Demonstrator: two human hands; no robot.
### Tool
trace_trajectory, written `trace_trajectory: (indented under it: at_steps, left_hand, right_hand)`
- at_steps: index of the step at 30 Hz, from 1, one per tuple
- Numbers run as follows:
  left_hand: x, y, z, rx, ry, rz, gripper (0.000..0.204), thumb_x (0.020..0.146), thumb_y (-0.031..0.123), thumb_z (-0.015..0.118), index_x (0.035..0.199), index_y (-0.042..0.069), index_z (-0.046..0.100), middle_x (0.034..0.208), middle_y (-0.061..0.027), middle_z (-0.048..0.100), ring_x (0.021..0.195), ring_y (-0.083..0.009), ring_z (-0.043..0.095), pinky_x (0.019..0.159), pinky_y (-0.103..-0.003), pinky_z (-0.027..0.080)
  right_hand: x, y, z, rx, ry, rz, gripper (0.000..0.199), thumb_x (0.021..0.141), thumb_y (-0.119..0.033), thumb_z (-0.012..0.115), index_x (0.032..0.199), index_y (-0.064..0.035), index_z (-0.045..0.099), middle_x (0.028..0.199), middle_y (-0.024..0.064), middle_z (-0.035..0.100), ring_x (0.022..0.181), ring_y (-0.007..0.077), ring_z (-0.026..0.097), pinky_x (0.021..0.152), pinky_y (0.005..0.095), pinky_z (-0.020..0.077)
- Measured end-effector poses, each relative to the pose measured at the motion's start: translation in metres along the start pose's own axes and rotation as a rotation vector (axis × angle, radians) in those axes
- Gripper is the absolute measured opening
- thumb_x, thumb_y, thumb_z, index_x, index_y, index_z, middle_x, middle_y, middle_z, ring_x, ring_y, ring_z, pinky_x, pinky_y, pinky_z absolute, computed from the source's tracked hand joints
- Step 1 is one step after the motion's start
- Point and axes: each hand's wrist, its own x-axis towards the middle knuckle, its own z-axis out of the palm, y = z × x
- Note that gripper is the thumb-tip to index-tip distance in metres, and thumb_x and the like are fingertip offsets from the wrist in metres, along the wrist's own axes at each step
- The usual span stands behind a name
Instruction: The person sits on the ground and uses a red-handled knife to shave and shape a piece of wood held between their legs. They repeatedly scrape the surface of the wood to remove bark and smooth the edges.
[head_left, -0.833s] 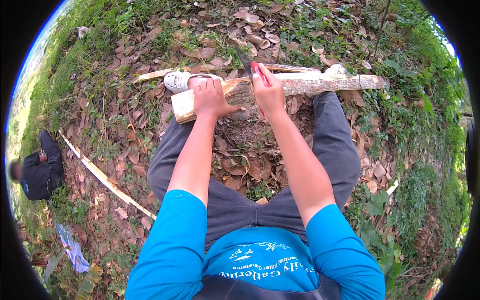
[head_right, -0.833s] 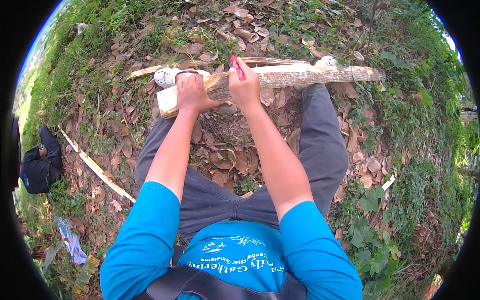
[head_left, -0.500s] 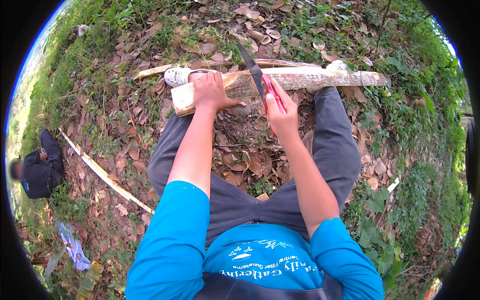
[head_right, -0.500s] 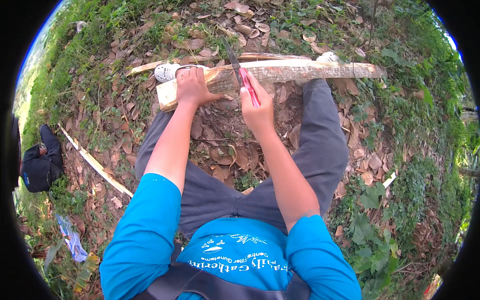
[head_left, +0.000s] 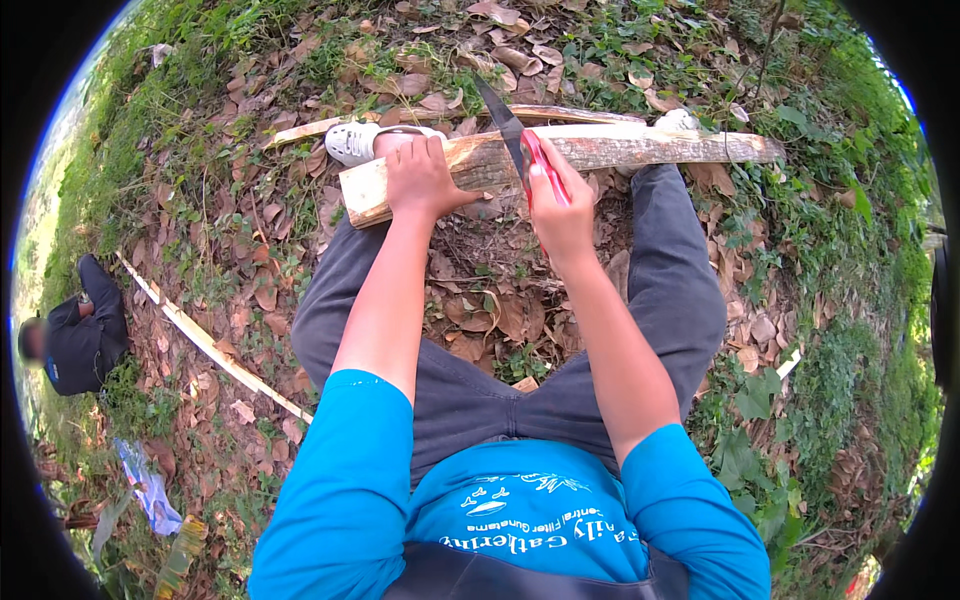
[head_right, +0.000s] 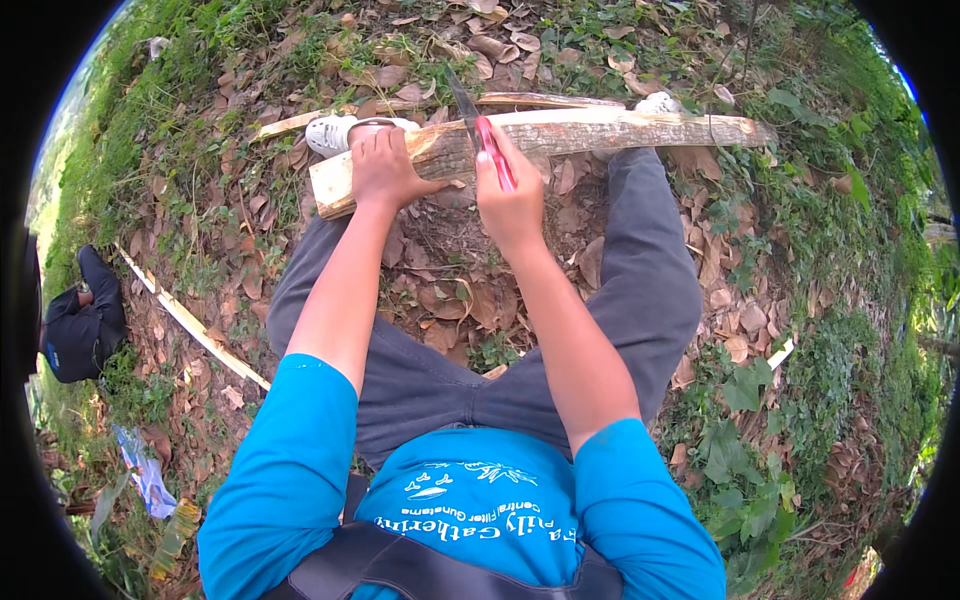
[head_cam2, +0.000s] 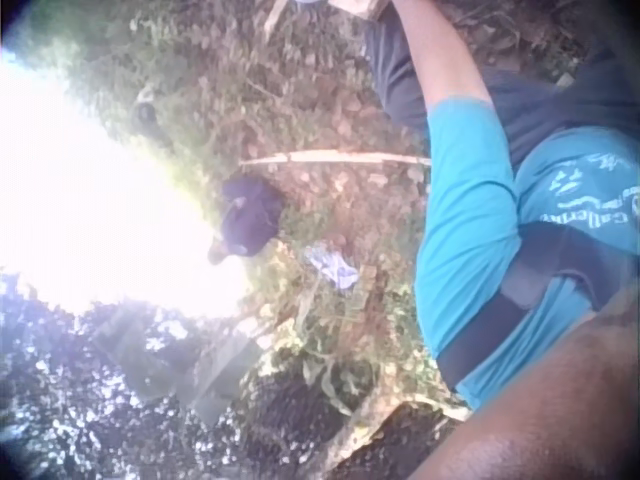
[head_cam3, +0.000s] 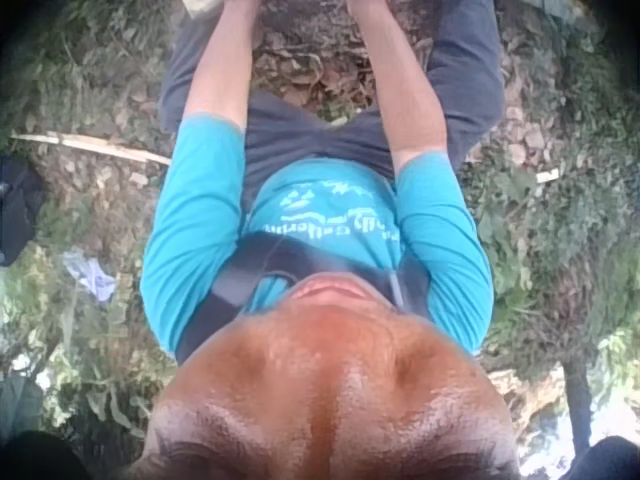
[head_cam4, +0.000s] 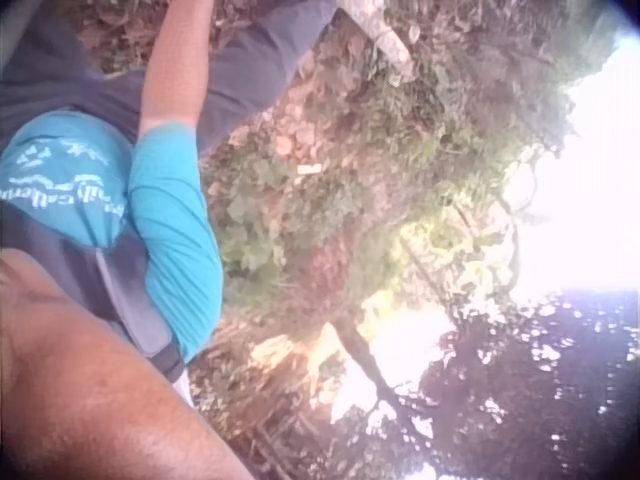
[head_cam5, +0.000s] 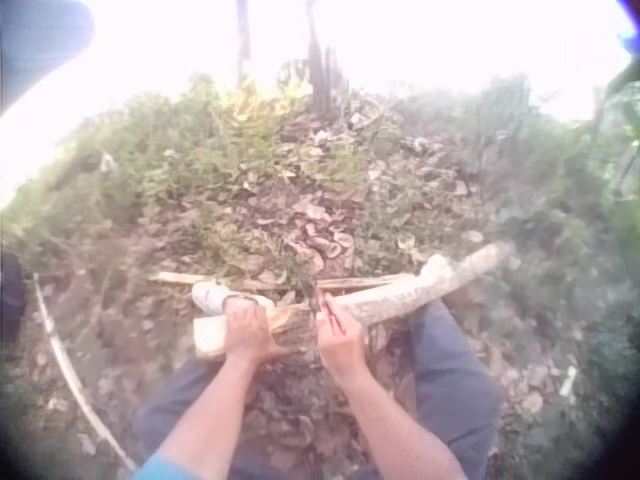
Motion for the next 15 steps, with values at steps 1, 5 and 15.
trace_trajectory:
  at_steps: [1,5,15]
  left_hand:
    - [0.003,0.002,0.0,-0.017,-0.011,0.009,0.106,0.055,0.077,0.089,0.128,0.006,0.059,0.119,-0.0082,0.062,0.118,-0.026,0.059,0.104,-0.044,0.043]
    - [0.008,0.003,-0.003,-0.007,-0.048,0.021,0.104,0.057,0.076,0.089,0.127,0.006,0.059,0.12,-0.0083,0.062,0.118,-0.0265,0.06,0.104,-0.044,0.044]
    - [0.007,0.001,-0.011,0.041,-0.157,-0.001,0.107,0.062,0.079,0.085,0.135,0.006,0.057,0.13,-0.0098,0.06,0.129,-0.0269,0.055,0.111,-0.046,0.039]
  right_hand:
    - [0.032,0.008,0.018,0.071,0.025,0.063,0.045,0.099,-0.012,0.068,0.14,0.0075,0.064,0.126,0.0225,0.074,0.116,0.0236,0.072,0.101,0.032,0.0527]
    - [0.107,0.003,0.047,-0.02,-0.061,0.322,0.045,0.099,-0.02,0.068,0.137,0.0022,0.069,0.111,0.0144,0.074,0.089,0.0154,0.066,0.079,0.0291,0.0518]
    - [-0.104,-0.044,-0.068,0.065,-0.111,0.208,0.05,0.106,-0.01,0.062,0.153,0.0025,0.054,0.141,0.0158,0.068,0.122,0.0156,0.065,0.107,0.0295,0.0472]
